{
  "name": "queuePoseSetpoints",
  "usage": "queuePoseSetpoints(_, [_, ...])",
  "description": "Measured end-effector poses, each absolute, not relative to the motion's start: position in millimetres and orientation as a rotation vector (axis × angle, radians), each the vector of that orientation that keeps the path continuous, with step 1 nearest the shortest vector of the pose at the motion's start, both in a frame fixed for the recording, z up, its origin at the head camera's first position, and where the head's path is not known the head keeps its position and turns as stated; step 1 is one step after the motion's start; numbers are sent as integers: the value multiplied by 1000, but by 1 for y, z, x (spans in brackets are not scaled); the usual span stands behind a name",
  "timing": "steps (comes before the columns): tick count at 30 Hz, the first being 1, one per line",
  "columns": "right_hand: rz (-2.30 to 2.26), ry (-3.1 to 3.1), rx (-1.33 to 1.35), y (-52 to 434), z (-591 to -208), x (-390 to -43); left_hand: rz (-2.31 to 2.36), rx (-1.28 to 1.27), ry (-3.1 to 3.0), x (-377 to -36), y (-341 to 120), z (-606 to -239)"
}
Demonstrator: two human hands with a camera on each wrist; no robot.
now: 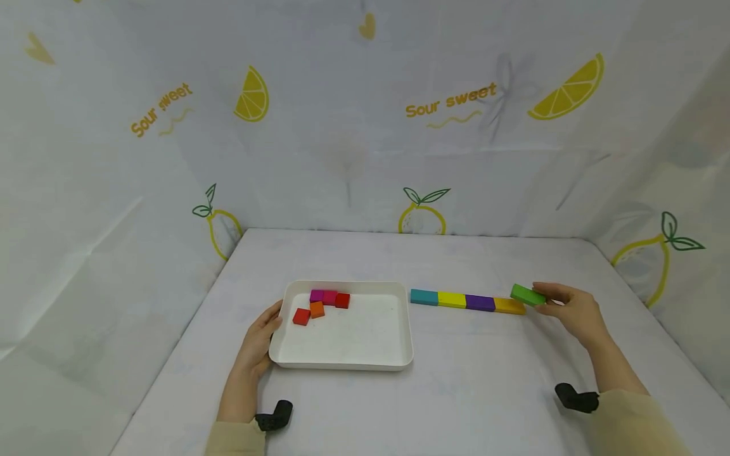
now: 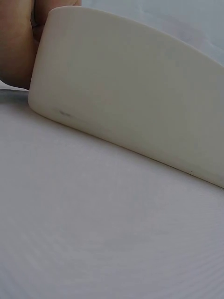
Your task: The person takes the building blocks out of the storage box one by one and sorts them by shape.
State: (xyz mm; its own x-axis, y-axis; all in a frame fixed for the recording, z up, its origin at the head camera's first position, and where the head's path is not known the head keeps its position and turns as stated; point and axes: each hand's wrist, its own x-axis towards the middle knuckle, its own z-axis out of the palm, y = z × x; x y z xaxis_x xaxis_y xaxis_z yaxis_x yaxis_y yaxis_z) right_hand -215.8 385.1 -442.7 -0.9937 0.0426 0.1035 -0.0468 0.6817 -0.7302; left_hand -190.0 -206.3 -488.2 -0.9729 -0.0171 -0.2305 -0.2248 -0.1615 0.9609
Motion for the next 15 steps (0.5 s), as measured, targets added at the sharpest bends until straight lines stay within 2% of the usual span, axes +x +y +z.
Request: queuePoseSetpoints(15, [1189,-2881,-76,439,-463,-210,2255,-282,1963,-190,-207,-487])
